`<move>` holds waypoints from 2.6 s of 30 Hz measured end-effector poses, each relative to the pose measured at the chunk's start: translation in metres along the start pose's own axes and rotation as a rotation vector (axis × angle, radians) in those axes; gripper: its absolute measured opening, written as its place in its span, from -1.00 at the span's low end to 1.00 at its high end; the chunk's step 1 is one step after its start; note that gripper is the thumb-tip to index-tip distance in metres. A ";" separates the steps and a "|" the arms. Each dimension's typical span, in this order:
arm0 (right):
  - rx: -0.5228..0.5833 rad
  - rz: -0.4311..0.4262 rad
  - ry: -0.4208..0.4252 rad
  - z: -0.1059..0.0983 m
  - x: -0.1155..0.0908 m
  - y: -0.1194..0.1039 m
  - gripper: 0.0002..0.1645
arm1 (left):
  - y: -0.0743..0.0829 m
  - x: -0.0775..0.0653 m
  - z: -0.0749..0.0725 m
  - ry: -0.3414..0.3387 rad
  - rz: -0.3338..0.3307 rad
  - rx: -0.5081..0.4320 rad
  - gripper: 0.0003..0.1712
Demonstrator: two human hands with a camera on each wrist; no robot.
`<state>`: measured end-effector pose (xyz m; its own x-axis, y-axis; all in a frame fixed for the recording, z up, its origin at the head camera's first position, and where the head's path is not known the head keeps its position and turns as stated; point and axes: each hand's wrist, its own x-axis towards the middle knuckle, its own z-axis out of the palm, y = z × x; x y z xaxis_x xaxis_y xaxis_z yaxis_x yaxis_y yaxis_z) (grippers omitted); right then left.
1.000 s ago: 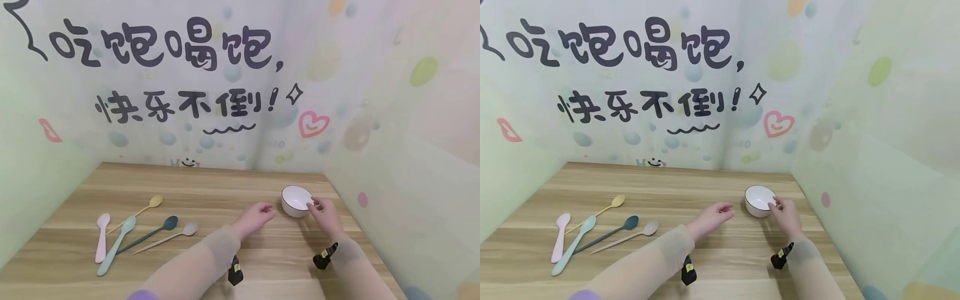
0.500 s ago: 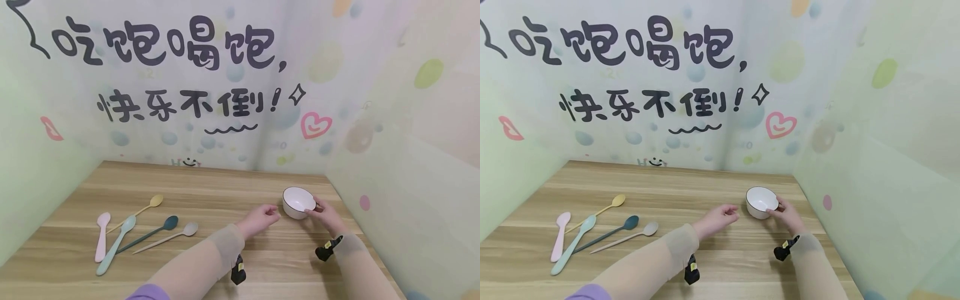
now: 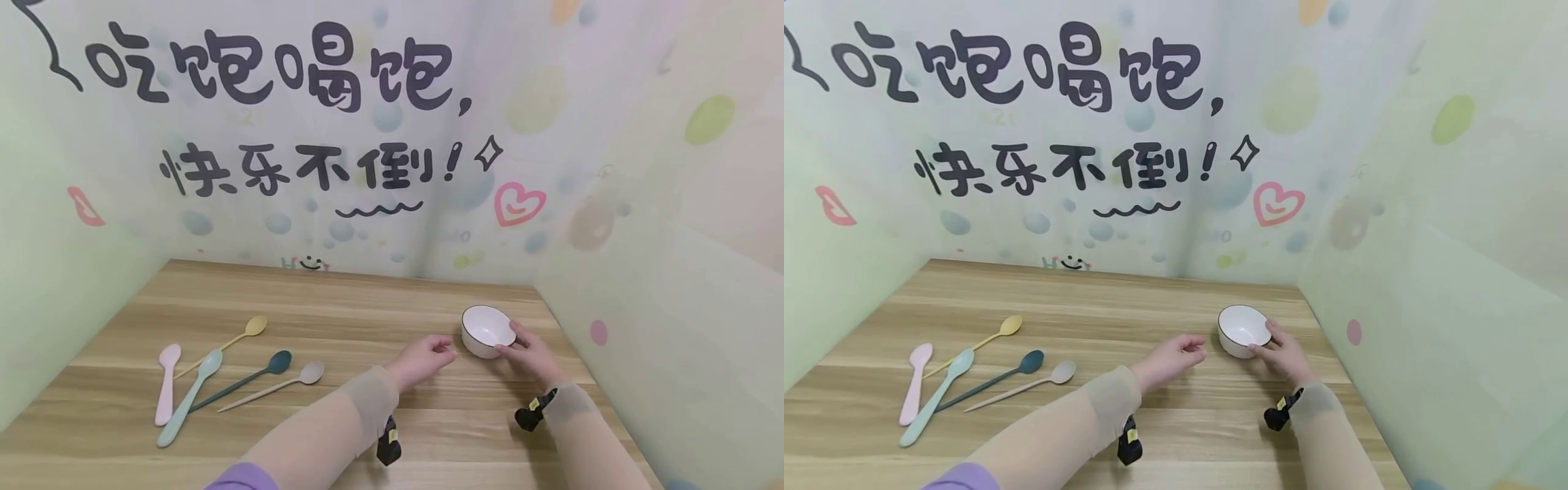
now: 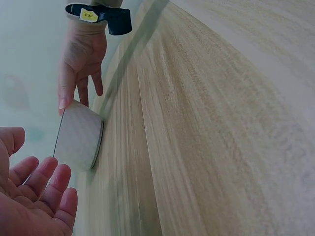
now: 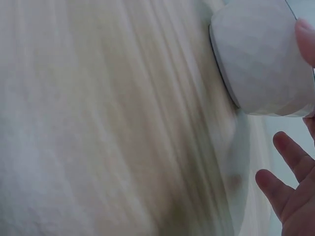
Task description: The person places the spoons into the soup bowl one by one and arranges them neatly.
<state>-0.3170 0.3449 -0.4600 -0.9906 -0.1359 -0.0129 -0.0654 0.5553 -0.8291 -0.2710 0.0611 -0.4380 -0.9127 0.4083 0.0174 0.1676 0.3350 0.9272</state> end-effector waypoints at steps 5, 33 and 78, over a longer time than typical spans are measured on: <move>-0.060 -0.035 0.020 0.009 -0.001 -0.002 0.00 | -0.002 0.000 0.001 0.009 -0.015 -0.005 -0.49; -0.159 -0.154 -0.052 0.079 -0.006 -0.045 -0.02 | -0.040 -0.005 -0.038 0.108 -0.047 -0.062 -0.17; -0.188 -0.236 -0.094 0.152 -0.017 -0.098 0.05 | -0.065 -0.056 -0.117 0.091 -0.063 0.198 -0.22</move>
<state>-0.2755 0.1684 -0.4633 -0.9305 -0.3496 0.1091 -0.3222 0.6400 -0.6976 -0.2749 -0.0827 -0.4550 -0.9521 0.3058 0.0040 0.1709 0.5214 0.8360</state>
